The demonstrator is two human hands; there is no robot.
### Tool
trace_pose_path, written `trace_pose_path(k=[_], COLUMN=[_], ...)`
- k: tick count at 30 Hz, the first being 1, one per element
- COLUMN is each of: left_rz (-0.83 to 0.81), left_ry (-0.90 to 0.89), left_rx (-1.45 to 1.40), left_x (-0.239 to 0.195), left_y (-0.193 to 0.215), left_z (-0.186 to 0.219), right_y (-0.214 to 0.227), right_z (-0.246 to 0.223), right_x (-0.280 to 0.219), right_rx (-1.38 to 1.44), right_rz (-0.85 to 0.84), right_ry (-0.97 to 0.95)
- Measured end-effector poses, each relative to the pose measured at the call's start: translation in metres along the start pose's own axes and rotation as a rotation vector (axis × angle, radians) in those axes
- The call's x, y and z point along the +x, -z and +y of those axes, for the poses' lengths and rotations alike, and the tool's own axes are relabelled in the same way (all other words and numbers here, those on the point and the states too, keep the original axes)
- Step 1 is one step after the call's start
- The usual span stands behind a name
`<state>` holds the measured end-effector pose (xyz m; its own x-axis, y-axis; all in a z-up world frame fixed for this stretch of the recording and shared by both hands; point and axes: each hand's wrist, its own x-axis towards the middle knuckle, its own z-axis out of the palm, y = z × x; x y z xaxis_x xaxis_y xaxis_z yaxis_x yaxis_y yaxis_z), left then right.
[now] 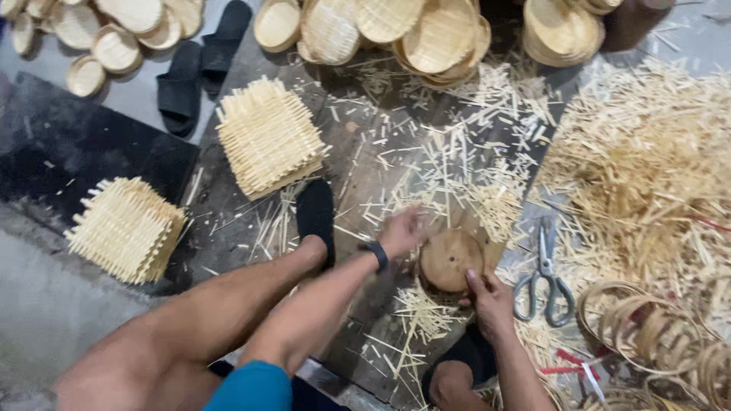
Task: The person assembles small round bamboo baskets by placing a woven bamboo mat on the floor, fitting a circular bamboo ring around its edge, and using shears to trim the excess mat material flush with the ring. The person repeats this process for multiple units, stacking finished baskets nearby.
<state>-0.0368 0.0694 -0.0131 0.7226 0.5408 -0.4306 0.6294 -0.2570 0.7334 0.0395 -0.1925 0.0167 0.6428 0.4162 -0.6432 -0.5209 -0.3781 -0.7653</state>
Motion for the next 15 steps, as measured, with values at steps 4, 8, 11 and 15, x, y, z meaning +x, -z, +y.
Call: trace_pose_path(k=[4, 8, 11, 15], left_rz=[0.355, 0.513, 0.213, 0.239], left_ry=[0.048, 0.045, 0.211, 0.009], left_rx=[0.391, 0.869, 0.734, 0.614], left_x=[0.023, 0.026, 0.009, 0.001], left_y=[0.16, 0.274, 0.304, 0.325], left_z=[-0.02, -0.045, -0.05, -0.035], right_y=[-0.006, 0.004, 0.008, 0.013], right_z=[0.011, 0.023, 0.037, 0.049], right_x=[-0.007, -0.012, -0.01, -0.007], right_rx=[0.149, 0.206, 0.245, 0.251], right_rz=[-0.053, -0.066, -0.074, -0.042], right_ry=[-0.138, -0.195, -0.2, -0.21])
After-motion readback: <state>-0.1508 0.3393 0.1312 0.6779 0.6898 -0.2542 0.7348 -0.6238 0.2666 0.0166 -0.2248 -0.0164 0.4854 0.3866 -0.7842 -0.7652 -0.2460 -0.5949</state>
